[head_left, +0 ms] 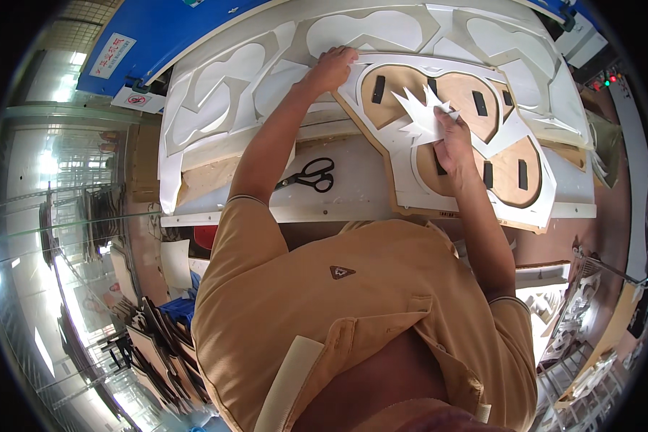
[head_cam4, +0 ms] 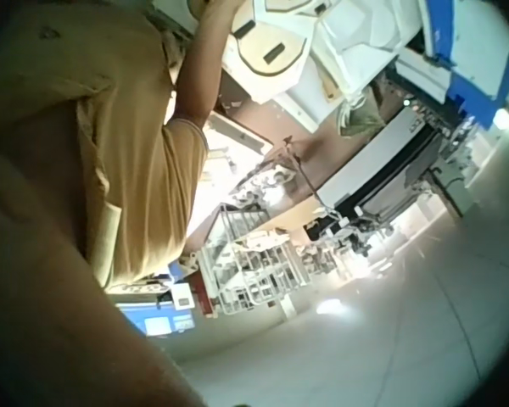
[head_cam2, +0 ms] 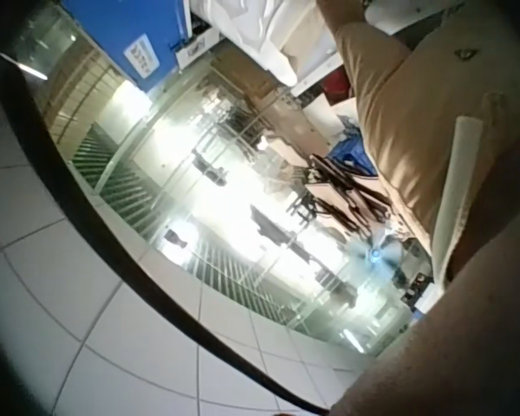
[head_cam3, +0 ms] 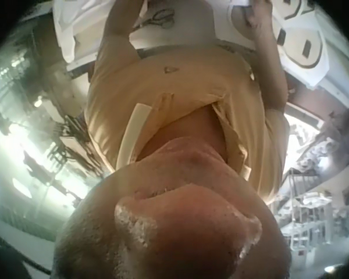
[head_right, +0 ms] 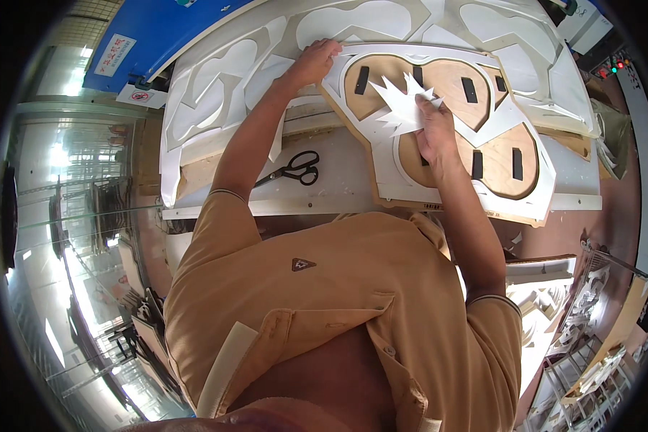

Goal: Cutting out patterns from material sheets using scissors and organizing the cut pieces in a factory or workshop setting.

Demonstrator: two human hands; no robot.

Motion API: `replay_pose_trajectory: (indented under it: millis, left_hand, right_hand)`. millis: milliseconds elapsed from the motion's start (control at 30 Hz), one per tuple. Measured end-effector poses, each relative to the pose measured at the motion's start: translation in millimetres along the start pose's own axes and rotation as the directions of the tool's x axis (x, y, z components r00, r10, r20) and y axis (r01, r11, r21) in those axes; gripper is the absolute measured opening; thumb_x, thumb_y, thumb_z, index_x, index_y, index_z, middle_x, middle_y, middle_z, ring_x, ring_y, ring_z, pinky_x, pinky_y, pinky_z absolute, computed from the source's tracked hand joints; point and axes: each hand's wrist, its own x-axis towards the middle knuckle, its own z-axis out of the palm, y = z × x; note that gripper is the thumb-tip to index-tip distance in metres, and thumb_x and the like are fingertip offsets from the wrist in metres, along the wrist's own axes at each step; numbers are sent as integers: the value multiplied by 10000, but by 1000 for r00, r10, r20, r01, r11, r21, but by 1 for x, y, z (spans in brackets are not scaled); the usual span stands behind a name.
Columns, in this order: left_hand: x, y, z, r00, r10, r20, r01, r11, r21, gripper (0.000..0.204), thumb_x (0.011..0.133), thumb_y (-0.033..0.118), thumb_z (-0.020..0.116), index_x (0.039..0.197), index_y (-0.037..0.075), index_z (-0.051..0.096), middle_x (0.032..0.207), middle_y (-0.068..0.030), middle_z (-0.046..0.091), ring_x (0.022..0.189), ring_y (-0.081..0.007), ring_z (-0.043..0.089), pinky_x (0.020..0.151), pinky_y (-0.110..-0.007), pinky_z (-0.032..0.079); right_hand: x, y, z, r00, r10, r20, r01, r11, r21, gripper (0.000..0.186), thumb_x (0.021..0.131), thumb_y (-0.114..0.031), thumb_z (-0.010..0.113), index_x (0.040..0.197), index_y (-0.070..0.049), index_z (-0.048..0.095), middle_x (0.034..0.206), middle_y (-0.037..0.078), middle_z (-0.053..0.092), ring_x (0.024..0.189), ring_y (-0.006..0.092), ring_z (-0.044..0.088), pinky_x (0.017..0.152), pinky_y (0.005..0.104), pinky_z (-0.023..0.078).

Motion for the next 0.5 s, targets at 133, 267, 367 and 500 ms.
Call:
replay_pose_trajectory:
  millis: [133,267,367,500]
  left_hand:
    - [14,28,-25,935,-222,278,261,959,-114,176,918,148,570,1069,76,623,1046,-87,690,920,-281,634,809,-374,499]
    - [19,30,-45,863,-249,440,345,926,-154,161,898,196,613,968,55,643,1003,-91,679,885,-288,622,791,-384,494]
    - [12,21,-48,829,-202,521,342,921,-187,187,888,228,642,906,42,647,967,-91,666,842,-284,602,777,-383,488]
    - [-4,4,-47,919,17,393,80,970,-231,269,878,292,676,869,24,669,874,-95,633,766,-271,559,750,-386,476]
  right_hand:
    - [-8,2,-4,999,4,-35,-4,1000,6,296,955,-36,631,1212,78,539,1067,152,666,881,204,682,750,261,576]
    - [-7,1,-8,1000,6,-20,-6,1000,-4,285,955,-39,630,1203,76,546,1062,150,668,880,204,681,760,265,571]
    - [-4,3,-18,1000,13,-18,-13,1000,-14,278,957,-42,628,1197,75,552,1060,148,669,880,205,680,769,267,567]
    - [1,8,-18,999,-29,-14,29,999,-14,264,960,-45,622,1191,67,563,1074,153,664,888,203,674,794,271,561]
